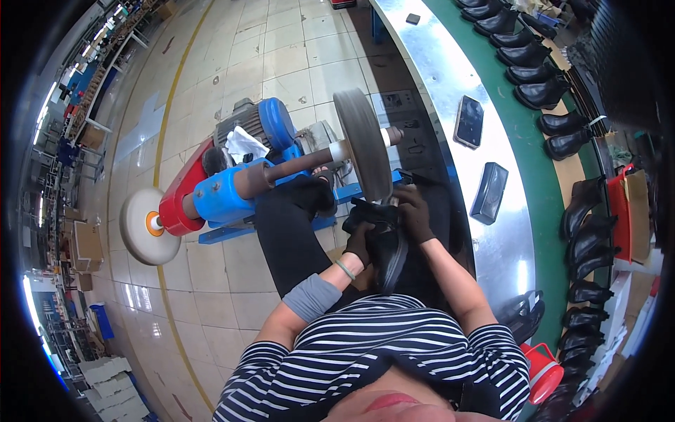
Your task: Polish and finish the edges and soles of black leather boots using a rotating grinding and polishing machine.
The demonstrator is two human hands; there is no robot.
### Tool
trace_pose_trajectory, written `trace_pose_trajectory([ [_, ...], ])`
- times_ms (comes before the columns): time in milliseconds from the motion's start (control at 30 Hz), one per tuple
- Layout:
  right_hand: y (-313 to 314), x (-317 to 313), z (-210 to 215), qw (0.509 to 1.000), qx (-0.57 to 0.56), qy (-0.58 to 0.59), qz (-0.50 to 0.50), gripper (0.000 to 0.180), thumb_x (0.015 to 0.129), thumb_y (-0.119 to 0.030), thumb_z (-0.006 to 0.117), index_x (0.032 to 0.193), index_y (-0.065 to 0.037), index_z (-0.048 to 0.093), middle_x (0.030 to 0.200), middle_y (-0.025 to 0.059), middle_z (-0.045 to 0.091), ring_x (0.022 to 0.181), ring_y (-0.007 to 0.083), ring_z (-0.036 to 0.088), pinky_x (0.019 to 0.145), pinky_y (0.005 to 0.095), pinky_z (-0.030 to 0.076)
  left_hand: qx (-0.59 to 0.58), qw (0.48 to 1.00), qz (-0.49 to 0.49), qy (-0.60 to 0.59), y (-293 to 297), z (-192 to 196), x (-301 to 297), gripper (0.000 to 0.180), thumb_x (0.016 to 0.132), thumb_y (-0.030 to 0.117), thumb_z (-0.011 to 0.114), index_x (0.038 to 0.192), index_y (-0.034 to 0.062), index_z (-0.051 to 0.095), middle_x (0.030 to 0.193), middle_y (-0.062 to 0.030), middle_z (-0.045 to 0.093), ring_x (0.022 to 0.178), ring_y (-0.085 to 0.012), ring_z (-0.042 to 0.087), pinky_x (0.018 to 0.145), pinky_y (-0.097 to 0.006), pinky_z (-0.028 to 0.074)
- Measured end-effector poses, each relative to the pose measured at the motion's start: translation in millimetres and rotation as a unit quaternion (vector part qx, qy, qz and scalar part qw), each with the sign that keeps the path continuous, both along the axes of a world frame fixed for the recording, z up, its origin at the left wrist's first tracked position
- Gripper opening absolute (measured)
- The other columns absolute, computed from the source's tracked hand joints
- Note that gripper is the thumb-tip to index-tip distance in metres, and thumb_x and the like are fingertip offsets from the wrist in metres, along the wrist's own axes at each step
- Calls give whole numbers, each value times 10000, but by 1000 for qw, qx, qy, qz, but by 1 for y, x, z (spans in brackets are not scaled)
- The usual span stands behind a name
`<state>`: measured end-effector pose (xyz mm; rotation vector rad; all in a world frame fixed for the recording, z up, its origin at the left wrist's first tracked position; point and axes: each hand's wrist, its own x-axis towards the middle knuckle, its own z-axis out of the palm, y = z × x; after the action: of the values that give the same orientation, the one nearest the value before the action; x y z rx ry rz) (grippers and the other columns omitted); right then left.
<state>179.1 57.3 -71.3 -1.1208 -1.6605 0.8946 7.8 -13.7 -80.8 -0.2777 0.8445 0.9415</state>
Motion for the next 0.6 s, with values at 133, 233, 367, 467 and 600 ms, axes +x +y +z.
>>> trace_pose_trajectory([
  [133,30,52,-62,989,53,-135,9,433,931,-323,481,1246,-32,539,1203,146,582,1073,243,577,968,360,431,37,998,-43,-15,20,27,0,323,784,241,558,1004,19,640,953,-126,677,875,-271,654,875,-379,510],
  [233,44,12,-16,701,-511,472,161,489,957,-405,452,1276,-39,510,1219,118,581,1079,210,574,953,351,443,45,998,35,16,27,37,-6,320,810,246,544,1018,20,635,986,-121,672,916,-259,644,905,-372,494],
  [367,54,-31,0,777,-462,422,75,544,956,-465,438,1300,-47,495,1212,98,591,1067,209,578,930,344,453,102,991,80,-24,34,6,-21,296,799,217,558,1006,25,648,1044,-117,662,973,-263,631,926,-387,489],
  [467,65,-38,-25,744,-496,435,105,559,924,-441,495,1323,-51,470,1224,104,584,1085,218,570,942,353,441,104,988,117,-1,31,10,-23,298,806,206,546,1017,23,647,1032,-115,668,971,-269,633,937,-392,485],
  [600,89,56,-146,964,-156,200,83,605,781,-94,669,1338,-40,438,1252,158,563,1144,255,545,978,349,414,97,992,59,-50,31,37,33,294,788,197,553,1011,31,652,1014,-105,674,965,-257,634,944,-391,479],
])
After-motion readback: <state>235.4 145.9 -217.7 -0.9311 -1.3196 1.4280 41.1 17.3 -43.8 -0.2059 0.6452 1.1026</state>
